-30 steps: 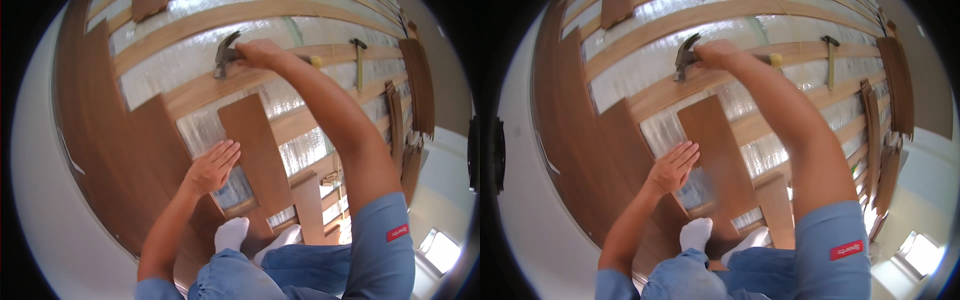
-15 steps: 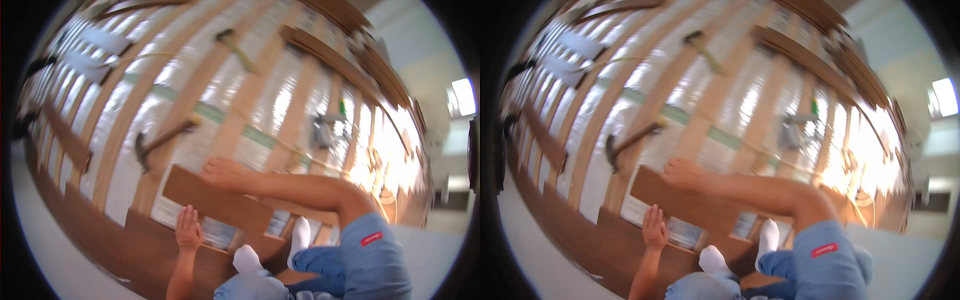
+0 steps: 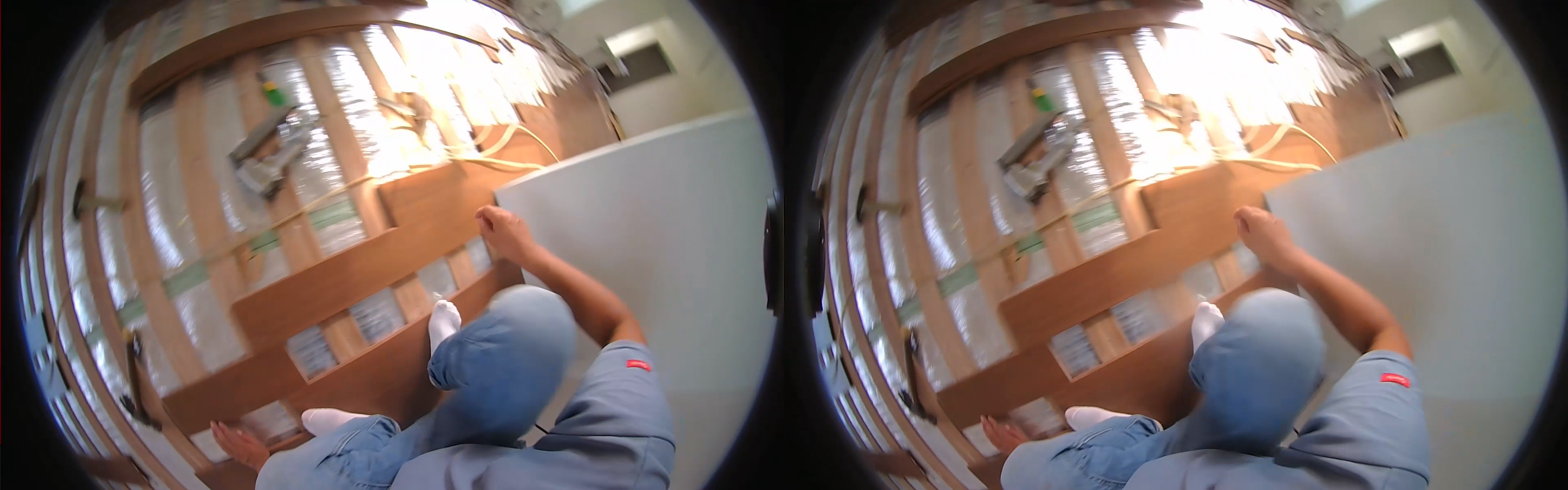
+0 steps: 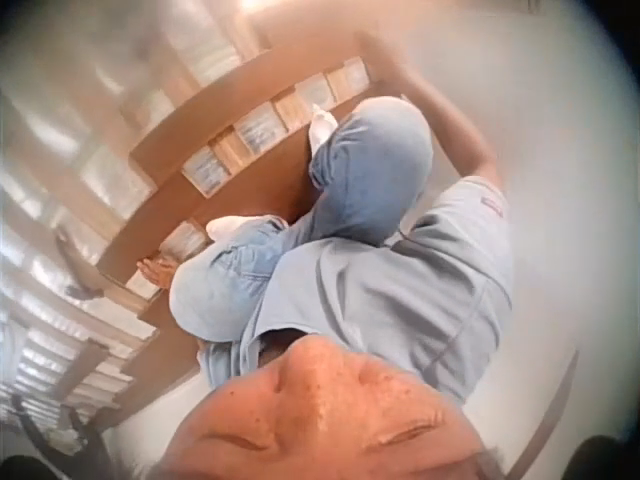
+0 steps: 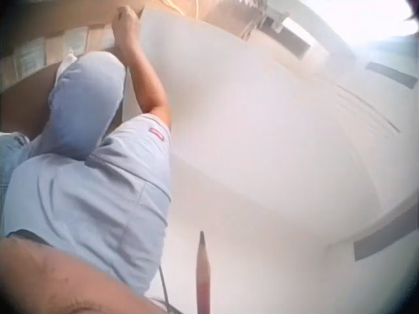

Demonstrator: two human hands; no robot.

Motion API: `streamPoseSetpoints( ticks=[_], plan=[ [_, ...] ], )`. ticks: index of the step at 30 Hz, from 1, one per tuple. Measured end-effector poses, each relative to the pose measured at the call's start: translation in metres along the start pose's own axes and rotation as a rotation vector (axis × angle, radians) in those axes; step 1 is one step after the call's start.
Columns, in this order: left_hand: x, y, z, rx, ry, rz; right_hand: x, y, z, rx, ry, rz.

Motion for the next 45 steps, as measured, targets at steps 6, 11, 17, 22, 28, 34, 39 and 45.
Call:
streamPoseSetpoints(
  ticks=[6,11,17,22,28,34,39,45],
  plan=[
    [0.000,-0.035,0.027,-0.127,-0.095,0.107,-0.112,0.178,0.236,-0.494,0.018,-0.150],
    [-0.001,-0.076,0.071,-0.191,0.009,-0.063,-0.118,0.263,0.281,-0.550,0.183,0.003],
    [-0.009,-0.110,0.095,-0.150,0.200,-0.488,-0.118,0.220,0.315,-0.319,0.295,0.050],
    [-0.012,-0.144,0.093,-0.108,0.257,-0.789,-0.127,0.186,0.318,-0.280,0.108,-0.030],
    [0.013,-0.201,0.089,-0.067,0.180,-0.982,-0.064,0.157,0.302,-0.596,-1.345,0.385],
    [0.020,-0.224,0.099,-0.058,0.170,-1.104,-0.142,0.142,0.323,-0.959,-1.790,0.462],
    [0.042,-0.240,0.094,-0.039,0.185,-1.094,-0.150,0.104,0.332,-0.774,-1.771,0.296],
    [0.018,-0.201,0.155,-0.041,0.292,-1.097,-0.130,0.029,0.288,-0.509,-1.407,-0.276]
  ],
)
Point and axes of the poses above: each hand's wrist, its own y-axis away from the middle knuckle, its own x-axis out of the back of the hand, z = x × y, the point moved 7 cm from there along -y, towards the middle knuckle, and after that the axes turned 14 degrees about -x, right-handed, at the moved point
